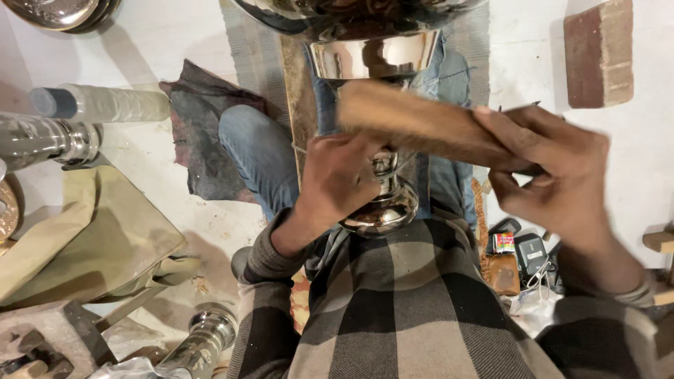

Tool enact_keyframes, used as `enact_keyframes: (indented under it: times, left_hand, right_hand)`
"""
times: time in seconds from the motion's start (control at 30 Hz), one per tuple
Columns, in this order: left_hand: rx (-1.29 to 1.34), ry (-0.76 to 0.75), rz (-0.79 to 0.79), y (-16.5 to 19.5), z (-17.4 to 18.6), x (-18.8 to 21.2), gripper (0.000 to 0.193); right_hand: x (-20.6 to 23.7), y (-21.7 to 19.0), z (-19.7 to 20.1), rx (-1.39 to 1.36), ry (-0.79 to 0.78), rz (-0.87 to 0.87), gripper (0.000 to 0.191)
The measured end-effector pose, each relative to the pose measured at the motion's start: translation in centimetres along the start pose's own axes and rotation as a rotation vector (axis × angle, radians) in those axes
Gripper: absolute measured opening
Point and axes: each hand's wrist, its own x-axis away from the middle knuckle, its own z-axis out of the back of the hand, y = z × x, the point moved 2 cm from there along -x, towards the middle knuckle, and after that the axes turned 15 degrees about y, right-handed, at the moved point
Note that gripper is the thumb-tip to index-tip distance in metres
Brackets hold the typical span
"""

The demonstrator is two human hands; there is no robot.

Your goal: The person sits on the floor holding a silver-plated vase-like vessel on their lap and decorates its surface. They hold a small chisel against the metal with one hand and strike it with a wooden mallet held in the other hand, working around the vessel's body to form a pattern.

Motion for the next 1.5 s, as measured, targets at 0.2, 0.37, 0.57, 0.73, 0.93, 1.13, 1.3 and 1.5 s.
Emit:
enact_keyframes:
  times: [0.2, 0.37, 0.57, 0.73, 0.93, 1.13, 1.3, 1.5]
  left_hand:
    - [0.085, 0.118, -0.022, -0.3, 0.7, -0.3, 0.052]
    - [0.266, -0.037, -0.085, -1.8, 1.6, -1.0, 0.055]
    - [0.319, 0.061, -0.092, -2.1, 1.2, -0.5, 0.045]
    - [0.108, 0.101, -0.017, -1.2, 1.1, 0.9, 0.052]
    - [0.068, 0.191, 0.079, -0.3, 0.7, 1.3, 0.05]
    - [0.169, 0.346, 0.152, 0.1, 0.6, 2.4, 0.043]
    - [0.128, 0.465, 0.106, -0.1, -0.3, 2.7, 0.03]
    - [0.656, 0.73, 0.334, -0.4, 0.2, 1.8, 0.029]
  right_hand:
    - [5.0, 4.1, -0.9, -0.165, 0.15, -0.231, 0.071]
    - [4.2, 6.3, 0.3, -0.261, 0.228, -0.193, 0.064]
    - [-0.6, 2.7, 2.0, 0.278, -0.145, 0.371, 0.047]
    - [-4.9, -0.5, 0.8, 0.219, -0.287, 0.318, 0.064]
    - [-7.8, -3.9, -1.4, 0.462, -0.314, 0.391, 0.073]
    - [-8.6, -4.7, -2.6, 0.419, -0.418, 0.336, 0.074]
    - [-7.6, -2.8, -0.2, 0.525, -0.485, 0.367, 0.081]
    - [-4.7, 1.8, -3.3, -0.059, -0.134, 0.231, 0.069]
